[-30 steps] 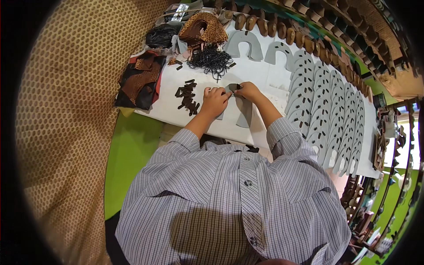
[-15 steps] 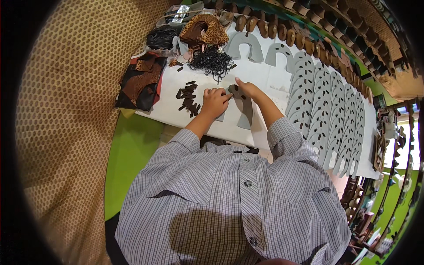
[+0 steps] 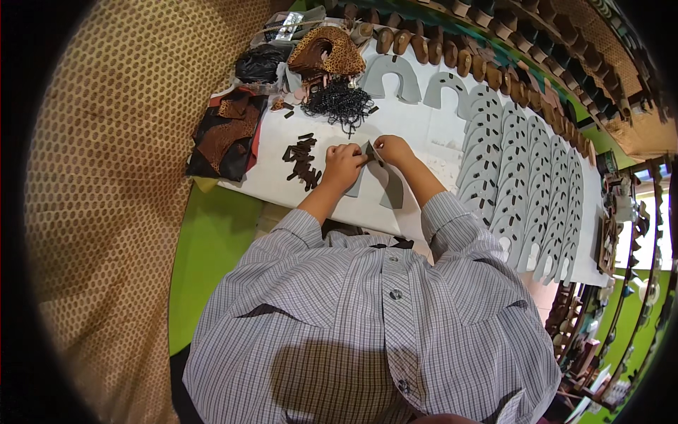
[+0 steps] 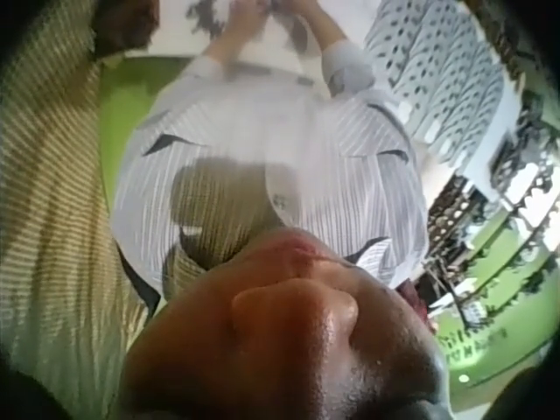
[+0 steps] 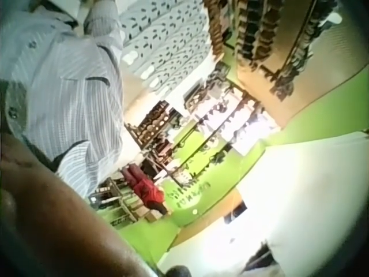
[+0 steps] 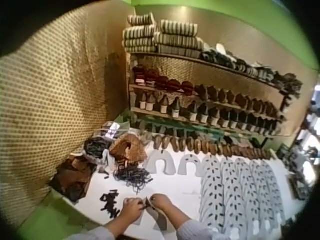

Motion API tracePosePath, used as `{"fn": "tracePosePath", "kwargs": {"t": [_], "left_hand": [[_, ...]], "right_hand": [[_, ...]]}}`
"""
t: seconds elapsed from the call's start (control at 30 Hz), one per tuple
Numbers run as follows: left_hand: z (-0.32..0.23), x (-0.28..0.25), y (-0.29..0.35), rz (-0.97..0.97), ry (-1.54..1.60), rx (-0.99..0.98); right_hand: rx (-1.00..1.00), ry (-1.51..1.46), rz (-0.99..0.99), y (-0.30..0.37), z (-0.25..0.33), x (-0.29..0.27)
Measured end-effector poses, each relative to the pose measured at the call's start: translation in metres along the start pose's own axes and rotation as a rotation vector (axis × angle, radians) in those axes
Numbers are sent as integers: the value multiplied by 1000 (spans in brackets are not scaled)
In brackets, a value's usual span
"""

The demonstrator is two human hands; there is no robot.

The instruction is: Manually attaching black strings to grey shoe upper components on a work table in a factory setting.

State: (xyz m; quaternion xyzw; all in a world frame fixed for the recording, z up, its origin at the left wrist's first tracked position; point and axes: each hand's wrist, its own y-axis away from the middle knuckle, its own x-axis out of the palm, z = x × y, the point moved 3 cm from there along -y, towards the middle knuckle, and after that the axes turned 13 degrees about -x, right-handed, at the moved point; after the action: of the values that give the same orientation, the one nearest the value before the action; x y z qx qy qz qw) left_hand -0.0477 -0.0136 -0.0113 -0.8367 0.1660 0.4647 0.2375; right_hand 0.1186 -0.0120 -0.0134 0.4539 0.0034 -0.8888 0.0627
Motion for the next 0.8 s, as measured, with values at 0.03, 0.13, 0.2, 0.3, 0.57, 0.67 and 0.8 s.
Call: {"fn": "tracePosePath", "kwargs": {"t": [0.03,0.13,0.2,0.3,0.57,0.67,0.8], "left_hand": [[0,0,0,-9,-6,13],[2,3,0,-14,-40,15],[3,3,-1,-6,-45,15],[3,4,-1,-5,-42,12],[3,2,-1,-26,-53,2],[3,2,-1,-24,-65,3],[3,4,-3,-64,-45,-1]], "right_hand": [[2,0,-1,2,0,0],[-45,46,-12,4,7,-1],[39,111,0,4,8,2],[43,187,-6,3,8,5],[169,194,37,8,20,5],[172,196,-8,14,28,2],[160,205,-17,15,31,3]]}}
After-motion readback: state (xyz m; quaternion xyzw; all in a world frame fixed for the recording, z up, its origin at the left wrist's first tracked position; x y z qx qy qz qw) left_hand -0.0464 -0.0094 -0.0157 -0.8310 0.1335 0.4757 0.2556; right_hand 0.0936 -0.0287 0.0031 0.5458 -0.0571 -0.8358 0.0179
